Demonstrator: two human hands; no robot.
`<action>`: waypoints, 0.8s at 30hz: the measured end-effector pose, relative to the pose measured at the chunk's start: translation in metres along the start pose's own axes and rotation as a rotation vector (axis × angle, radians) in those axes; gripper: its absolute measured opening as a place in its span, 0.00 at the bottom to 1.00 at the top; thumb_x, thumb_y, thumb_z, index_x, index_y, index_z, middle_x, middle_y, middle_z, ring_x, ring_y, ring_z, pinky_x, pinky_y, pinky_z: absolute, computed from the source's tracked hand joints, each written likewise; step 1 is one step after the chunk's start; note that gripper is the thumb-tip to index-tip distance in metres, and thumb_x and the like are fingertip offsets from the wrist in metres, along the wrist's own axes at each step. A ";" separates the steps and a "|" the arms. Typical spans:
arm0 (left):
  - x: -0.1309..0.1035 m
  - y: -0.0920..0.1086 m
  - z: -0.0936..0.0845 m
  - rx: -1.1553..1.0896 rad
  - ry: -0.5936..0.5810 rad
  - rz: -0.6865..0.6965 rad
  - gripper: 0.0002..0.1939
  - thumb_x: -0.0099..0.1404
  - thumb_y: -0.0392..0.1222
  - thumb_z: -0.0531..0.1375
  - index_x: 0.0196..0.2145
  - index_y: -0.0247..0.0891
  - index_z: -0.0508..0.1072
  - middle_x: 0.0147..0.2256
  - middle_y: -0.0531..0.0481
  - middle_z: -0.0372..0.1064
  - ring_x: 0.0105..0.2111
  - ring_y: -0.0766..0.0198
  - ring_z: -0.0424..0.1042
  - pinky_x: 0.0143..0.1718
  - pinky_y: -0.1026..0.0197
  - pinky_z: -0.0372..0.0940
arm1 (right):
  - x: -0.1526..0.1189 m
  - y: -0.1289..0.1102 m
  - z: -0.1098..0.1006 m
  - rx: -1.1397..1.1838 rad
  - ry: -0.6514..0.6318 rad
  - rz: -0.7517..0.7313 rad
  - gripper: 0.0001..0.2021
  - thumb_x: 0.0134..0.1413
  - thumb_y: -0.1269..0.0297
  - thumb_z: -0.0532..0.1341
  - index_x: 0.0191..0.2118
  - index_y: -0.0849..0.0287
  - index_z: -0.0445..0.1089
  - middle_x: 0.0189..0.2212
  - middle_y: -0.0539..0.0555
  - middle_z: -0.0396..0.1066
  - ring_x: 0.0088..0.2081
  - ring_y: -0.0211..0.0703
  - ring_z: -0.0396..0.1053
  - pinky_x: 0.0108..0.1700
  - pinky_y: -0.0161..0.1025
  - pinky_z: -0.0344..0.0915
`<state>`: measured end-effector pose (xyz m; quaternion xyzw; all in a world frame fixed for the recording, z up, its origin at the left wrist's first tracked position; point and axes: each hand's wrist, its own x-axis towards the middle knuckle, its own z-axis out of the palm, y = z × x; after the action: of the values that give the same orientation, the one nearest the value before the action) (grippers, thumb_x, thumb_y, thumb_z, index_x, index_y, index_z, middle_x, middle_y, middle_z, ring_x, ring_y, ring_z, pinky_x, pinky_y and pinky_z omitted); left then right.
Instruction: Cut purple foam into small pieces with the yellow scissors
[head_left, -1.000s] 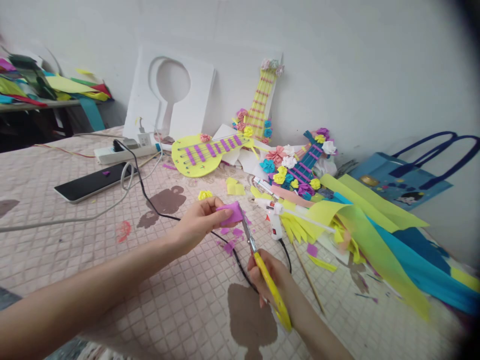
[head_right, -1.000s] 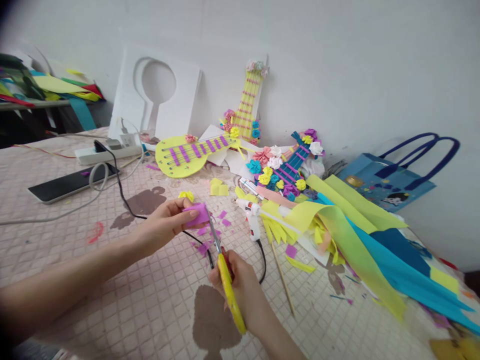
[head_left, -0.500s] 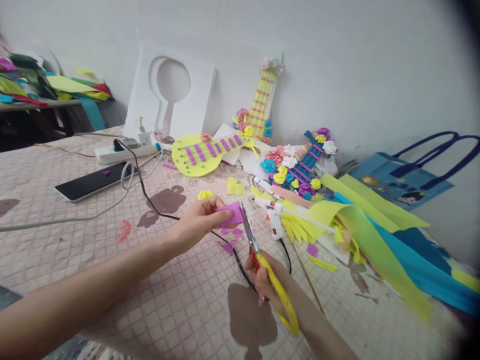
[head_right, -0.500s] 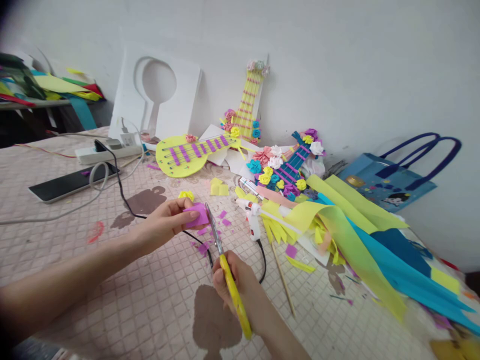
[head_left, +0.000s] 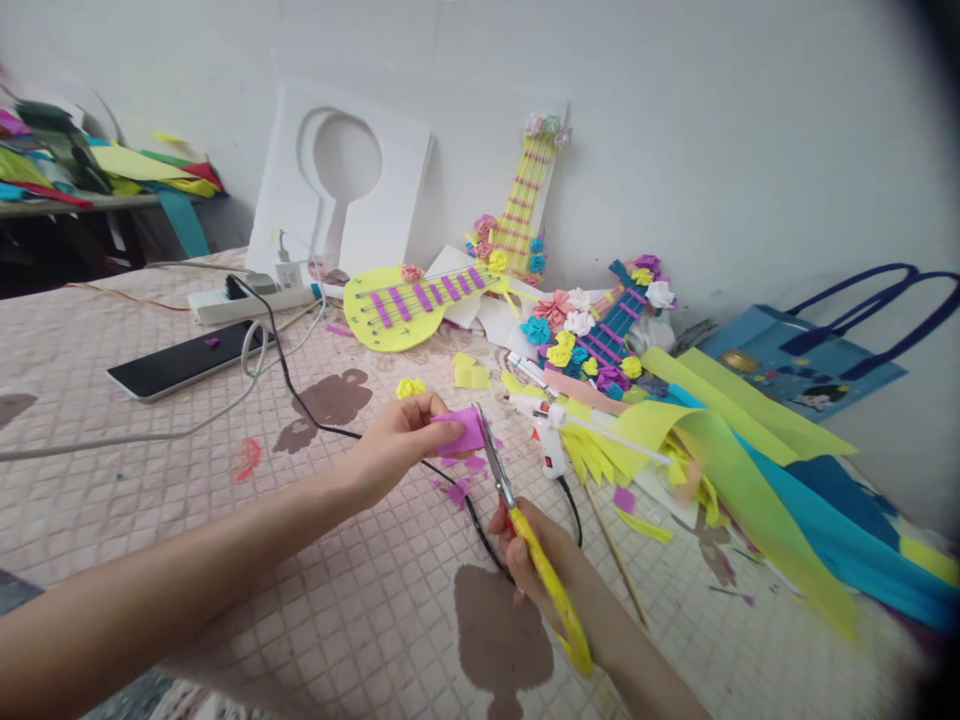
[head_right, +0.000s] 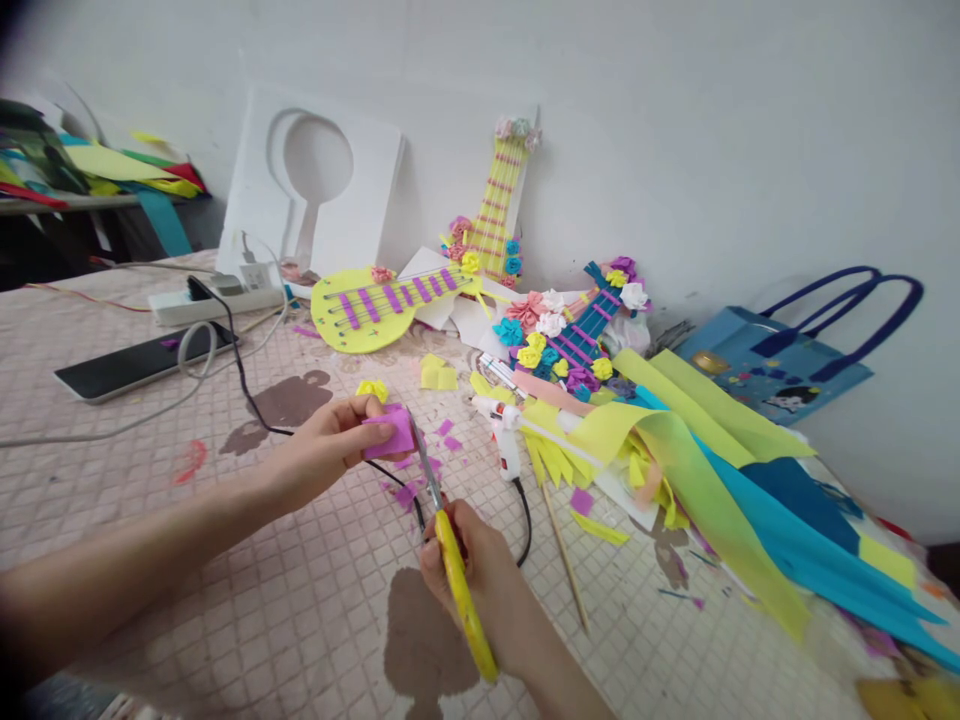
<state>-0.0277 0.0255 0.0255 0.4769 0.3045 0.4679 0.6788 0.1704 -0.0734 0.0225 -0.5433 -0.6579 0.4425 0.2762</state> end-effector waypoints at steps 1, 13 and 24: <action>0.000 0.000 0.000 0.012 -0.001 0.002 0.14 0.57 0.41 0.67 0.25 0.35 0.65 0.24 0.55 0.67 0.25 0.68 0.71 0.38 0.58 0.71 | 0.000 0.002 0.001 -0.001 0.002 -0.003 0.30 0.54 0.30 0.46 0.33 0.56 0.59 0.24 0.47 0.57 0.25 0.37 0.57 0.23 0.33 0.61; -0.003 0.001 0.005 0.007 0.007 -0.012 0.15 0.57 0.42 0.66 0.26 0.36 0.63 0.24 0.56 0.66 0.27 0.66 0.74 0.38 0.57 0.71 | 0.001 0.011 0.002 0.019 0.013 -0.012 0.28 0.56 0.32 0.48 0.33 0.56 0.60 0.22 0.46 0.56 0.23 0.37 0.56 0.22 0.33 0.61; -0.007 -0.003 0.010 0.009 0.022 -0.008 0.14 0.57 0.42 0.66 0.26 0.36 0.63 0.23 0.57 0.64 0.26 0.69 0.70 0.36 0.60 0.68 | 0.004 0.019 0.005 0.062 0.005 0.051 0.29 0.53 0.30 0.50 0.32 0.56 0.60 0.20 0.44 0.53 0.20 0.34 0.51 0.19 0.31 0.59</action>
<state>-0.0203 0.0154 0.0264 0.4734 0.3159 0.4692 0.6753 0.1743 -0.0706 0.0036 -0.5522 -0.6290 0.4683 0.2832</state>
